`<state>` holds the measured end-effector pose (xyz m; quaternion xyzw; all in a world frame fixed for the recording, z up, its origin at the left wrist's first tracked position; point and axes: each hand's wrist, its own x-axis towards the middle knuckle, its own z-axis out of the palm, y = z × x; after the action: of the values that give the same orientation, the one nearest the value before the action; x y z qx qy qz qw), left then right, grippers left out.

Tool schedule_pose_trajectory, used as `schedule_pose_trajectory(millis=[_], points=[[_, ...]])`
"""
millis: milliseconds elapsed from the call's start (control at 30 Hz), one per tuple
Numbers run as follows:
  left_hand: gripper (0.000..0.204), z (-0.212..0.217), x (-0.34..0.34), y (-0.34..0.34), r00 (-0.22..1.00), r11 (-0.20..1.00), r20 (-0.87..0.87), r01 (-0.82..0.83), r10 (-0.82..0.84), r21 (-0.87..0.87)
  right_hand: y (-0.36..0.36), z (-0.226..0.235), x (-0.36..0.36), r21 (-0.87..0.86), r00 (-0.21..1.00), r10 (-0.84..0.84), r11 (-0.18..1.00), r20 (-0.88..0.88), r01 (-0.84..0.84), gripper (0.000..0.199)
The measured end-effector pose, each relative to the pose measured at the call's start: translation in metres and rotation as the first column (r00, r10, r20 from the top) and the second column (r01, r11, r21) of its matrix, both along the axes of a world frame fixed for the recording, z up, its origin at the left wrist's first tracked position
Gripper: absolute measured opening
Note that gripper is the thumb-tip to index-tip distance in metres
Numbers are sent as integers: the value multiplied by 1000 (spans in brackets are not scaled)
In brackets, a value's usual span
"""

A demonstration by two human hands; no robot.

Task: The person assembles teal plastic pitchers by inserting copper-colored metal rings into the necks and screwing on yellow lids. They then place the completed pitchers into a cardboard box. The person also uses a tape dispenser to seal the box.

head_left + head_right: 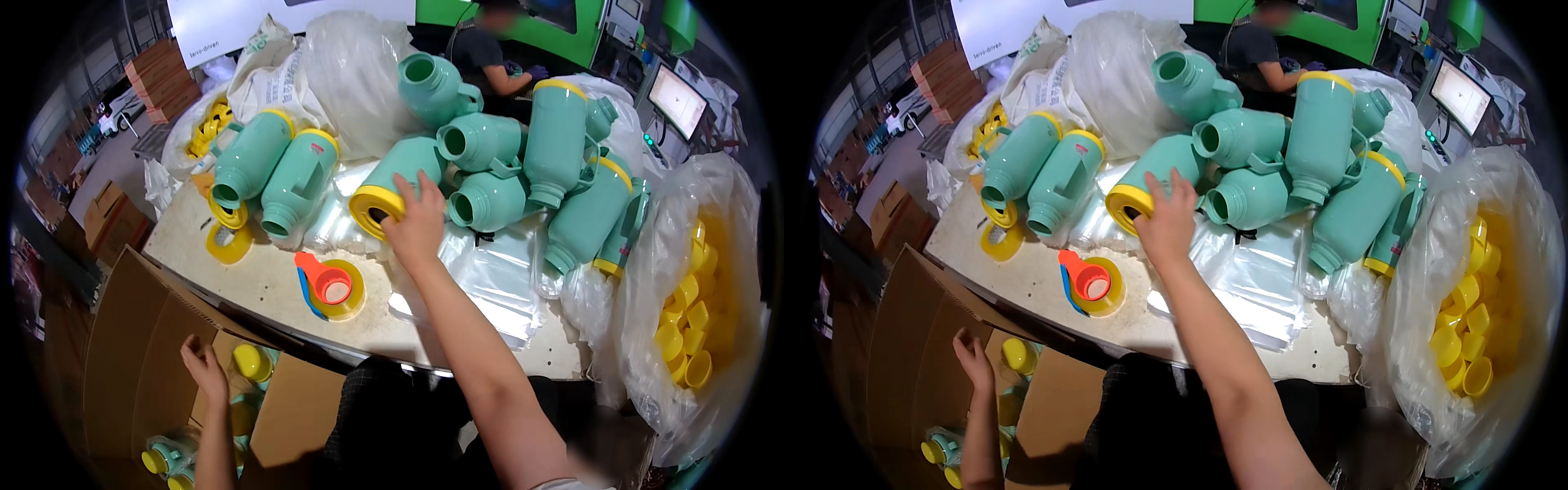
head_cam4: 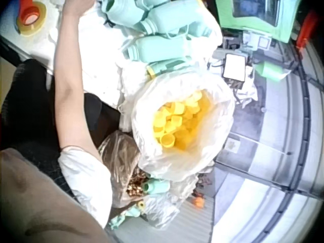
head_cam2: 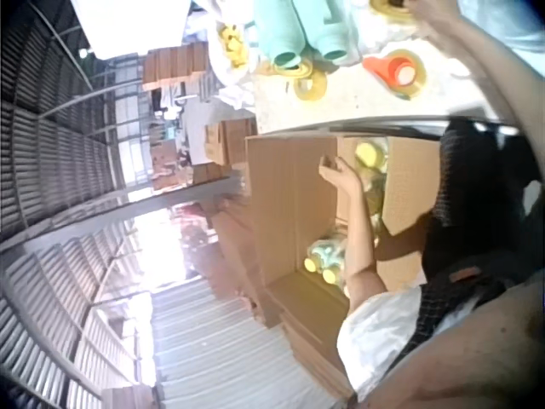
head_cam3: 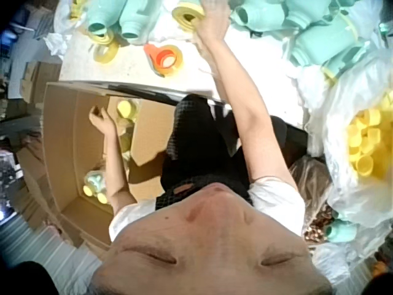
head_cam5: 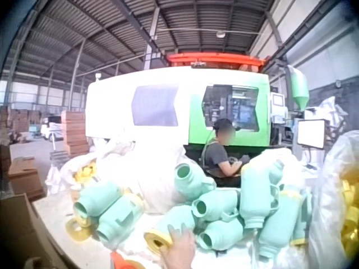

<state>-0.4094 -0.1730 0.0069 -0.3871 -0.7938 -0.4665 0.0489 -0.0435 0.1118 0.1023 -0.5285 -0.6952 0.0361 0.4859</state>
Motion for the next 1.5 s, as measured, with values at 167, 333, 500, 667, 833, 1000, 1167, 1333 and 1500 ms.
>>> schedule_pose_trajectory(millis=[167,333,500,667,833,1000,1167,1333,1500], points=[[50,62,162,-10,447,706,551,514,-705,487,-136,14,43,24,171,158,797,-973,-603,63],[93,43,252,3,-447,647,634,148,-631,748,-275,-34,172,3,-74,-144,440,-987,-898,94],[80,12,268,-77,-459,627,777,467,-431,623,-349,-72,160,-289,344,421,189,-840,-938,93],[96,76,293,-14,-376,297,727,732,-574,613,-429,-32,193,-549,569,30,223,-822,-806,93],[49,90,357,21,-280,13,756,934,-592,357,-497,-1,280,-486,867,138,781,-479,-393,34],[20,59,344,42,-91,250,897,944,-432,216,-590,83,444,-388,457,-889,429,-23,816,9],[25,84,352,40,-185,180,805,924,-564,338,-647,52,524,-680,464,-820,130,336,722,21],[29,69,342,44,-169,127,771,943,-614,308,-646,36,534,-671,379,-926,282,-2,686,10],[32,74,329,47,-282,33,728,922,-625,386,-645,72,525,-611,258,-917,396,-305,686,16]])
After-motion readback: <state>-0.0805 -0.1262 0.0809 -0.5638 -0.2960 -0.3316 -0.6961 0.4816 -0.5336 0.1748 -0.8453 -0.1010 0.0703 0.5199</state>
